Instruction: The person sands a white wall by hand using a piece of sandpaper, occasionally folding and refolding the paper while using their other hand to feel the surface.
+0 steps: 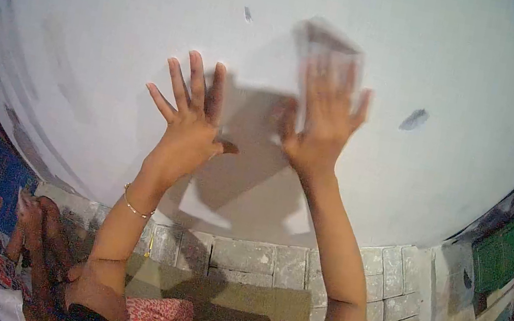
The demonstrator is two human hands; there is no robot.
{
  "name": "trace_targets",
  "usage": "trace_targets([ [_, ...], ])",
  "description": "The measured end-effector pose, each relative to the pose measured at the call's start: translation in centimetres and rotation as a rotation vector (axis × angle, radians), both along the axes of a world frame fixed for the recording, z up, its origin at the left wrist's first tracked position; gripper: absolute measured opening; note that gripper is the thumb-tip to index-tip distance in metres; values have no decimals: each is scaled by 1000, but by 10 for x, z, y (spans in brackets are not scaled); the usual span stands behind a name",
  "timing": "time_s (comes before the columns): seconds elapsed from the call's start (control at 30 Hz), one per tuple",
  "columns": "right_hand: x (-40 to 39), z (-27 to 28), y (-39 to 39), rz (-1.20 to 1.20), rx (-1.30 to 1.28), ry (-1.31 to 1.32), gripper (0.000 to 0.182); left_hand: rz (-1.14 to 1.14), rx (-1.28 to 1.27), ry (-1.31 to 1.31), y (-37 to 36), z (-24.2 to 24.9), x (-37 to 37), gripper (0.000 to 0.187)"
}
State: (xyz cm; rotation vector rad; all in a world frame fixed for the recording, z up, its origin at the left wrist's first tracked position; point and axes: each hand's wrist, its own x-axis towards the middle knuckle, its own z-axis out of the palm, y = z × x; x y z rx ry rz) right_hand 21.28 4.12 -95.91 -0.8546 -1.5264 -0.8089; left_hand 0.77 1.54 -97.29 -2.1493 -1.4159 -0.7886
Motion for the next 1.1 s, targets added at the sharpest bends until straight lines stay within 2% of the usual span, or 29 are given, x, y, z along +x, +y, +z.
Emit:
trace_targets([
  [0.03,-2,-6,-4,27,-134,-239,48,4,15,-12,1,-1,0,134],
  [0.07,5,-7,1,33,-132,-234,48,10,16,-6,0,1,1,134],
  [0.13,35,-1,20,-23,64,-248,47,-13,2,-50,-2,5,1,129],
  [0.2,45,12,20,23,121,129,44,-10,23,-47,0,6,-2,126],
  [0.27,28,15,14,27,176,198,43,-18,56,-43,1,7,-3,123],
  [0.37,21,-7,6,-11,-9,-279,44,3,53,-43,1,11,-2,120],
  [0.4,29,-5,10,-10,-6,-275,44,-2,63,-55,1,12,-2,119],
  [0.47,49,7,22,-64,129,-74,45,-1,69,-74,2,12,-3,118],
  [0.5,52,14,22,-96,136,111,46,7,78,-72,3,13,-3,118],
  [0.53,52,21,17,-38,141,218,45,14,87,-69,2,13,-3,117],
  [0.6,35,16,13,-62,155,234,44,30,107,-75,3,13,-5,117],
  [0.67,24,-1,5,-46,66,-46,43,39,123,-73,3,14,-5,116],
  [0.7,23,-5,2,-42,4,-210,43,48,151,-111,4,16,-6,113],
  [0.73,26,-5,5,-45,1,-208,43,57,177,-151,6,18,-7,111],
  [0.8,38,-1,16,-43,101,-39,44,69,242,-158,14,22,-11,109],
  [0.83,42,1,19,-32,104,56,47,117,264,-277,16,27,-13,108],
  [0.9,34,0,17,-20,119,63,48,208,304,-474,17,39,-23,101],
  [0.93,29,-3,15,-9,130,75,49,207,305,-475,20,40,-34,101],
  [1.0,23,-13,16,-11,106,44,50,331,444,-621,29,42,-59,92],
  [1.1,27,-21,22,-65,115,-51,48,427,563,-655,33,44,-94,85],
])
